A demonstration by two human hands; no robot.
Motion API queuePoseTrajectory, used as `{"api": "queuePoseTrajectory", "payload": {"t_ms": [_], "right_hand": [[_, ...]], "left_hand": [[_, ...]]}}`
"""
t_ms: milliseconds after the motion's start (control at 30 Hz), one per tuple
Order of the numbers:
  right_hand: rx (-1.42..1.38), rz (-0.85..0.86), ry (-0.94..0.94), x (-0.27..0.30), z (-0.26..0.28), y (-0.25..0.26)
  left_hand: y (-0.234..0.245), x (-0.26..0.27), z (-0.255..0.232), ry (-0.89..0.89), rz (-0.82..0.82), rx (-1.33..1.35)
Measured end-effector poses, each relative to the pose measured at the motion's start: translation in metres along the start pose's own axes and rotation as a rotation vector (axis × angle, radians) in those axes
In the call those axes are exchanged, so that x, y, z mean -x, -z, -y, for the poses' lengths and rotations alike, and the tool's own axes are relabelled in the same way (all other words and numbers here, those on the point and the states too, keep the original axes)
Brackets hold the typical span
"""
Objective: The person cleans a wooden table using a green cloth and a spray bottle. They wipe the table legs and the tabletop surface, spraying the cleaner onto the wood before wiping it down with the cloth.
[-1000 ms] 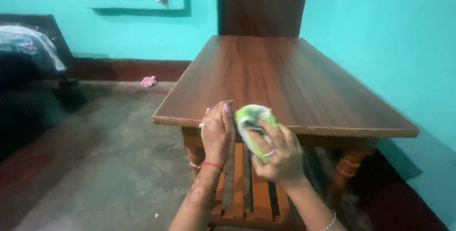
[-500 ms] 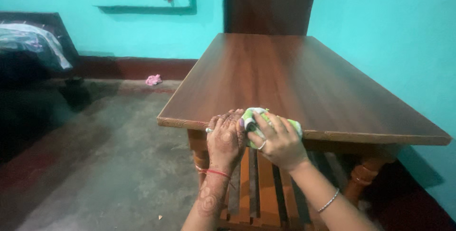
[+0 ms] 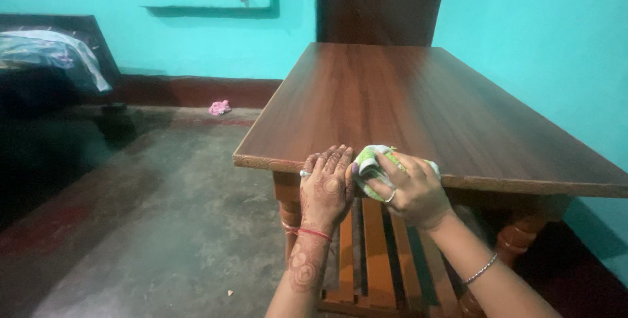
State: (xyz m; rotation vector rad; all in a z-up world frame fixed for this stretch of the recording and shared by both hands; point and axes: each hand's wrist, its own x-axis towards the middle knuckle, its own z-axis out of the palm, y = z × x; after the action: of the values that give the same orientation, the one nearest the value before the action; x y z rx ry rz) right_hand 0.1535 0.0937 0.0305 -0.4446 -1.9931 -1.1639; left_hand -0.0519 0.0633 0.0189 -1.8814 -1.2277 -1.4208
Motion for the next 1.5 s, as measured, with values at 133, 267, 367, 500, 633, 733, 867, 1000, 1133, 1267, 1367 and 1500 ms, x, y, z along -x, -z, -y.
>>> {"api": "queuePoseTrajectory", "payload": {"t_ms": [133,267,367,500,633,733,867,1000,1133,1267,1367,1500], "right_hand": [[0.033,0.048,0.023,0.009,-0.01,0.003],[0.034,0.068,0.01,0.019,-0.018,0.01],[0.038,0.081,0.015,0.023,-0.022,0.014],[0.042,0.048,0.017,0.028,-0.028,0.018],[0.066,0.076,0.016,0.035,-0.036,0.024],[0.09,0.07,0.025,0.039,-0.04,0.027],[0.111,0.054,0.031,0.046,-0.046,0.031],[0.115,0.068,0.012,0.058,-0.055,0.036],[0.139,0.087,-0.004,0.073,-0.065,0.039],[0.134,0.08,-0.019,0.078,-0.067,0.042],[0.11,0.062,-0.029,0.076,-0.065,0.043],[0.087,0.005,-0.029,0.072,-0.065,0.043]], "left_hand": [[0.003,0.0,-0.004,0.014,-0.016,0.005],[0.0,0.0,-0.006,0.032,-0.033,0.002],[0.0,0.0,-0.006,0.037,-0.018,0.003],[-0.001,0.001,-0.006,0.023,-0.008,-0.043],[-0.003,0.0,-0.007,0.035,-0.008,-0.055],[-0.002,0.001,-0.007,0.047,0.005,-0.042],[-0.001,0.001,-0.007,0.035,0.016,-0.046],[-0.004,0.0,-0.006,0.002,0.007,-0.09],[-0.002,0.001,-0.007,0.005,0.009,-0.101],[-0.007,0.002,-0.01,0.025,-0.03,-0.094],[-0.022,0.007,-0.011,0.158,0.052,-0.155],[-0.068,-0.009,-0.029,0.038,0.032,-0.384]]}}
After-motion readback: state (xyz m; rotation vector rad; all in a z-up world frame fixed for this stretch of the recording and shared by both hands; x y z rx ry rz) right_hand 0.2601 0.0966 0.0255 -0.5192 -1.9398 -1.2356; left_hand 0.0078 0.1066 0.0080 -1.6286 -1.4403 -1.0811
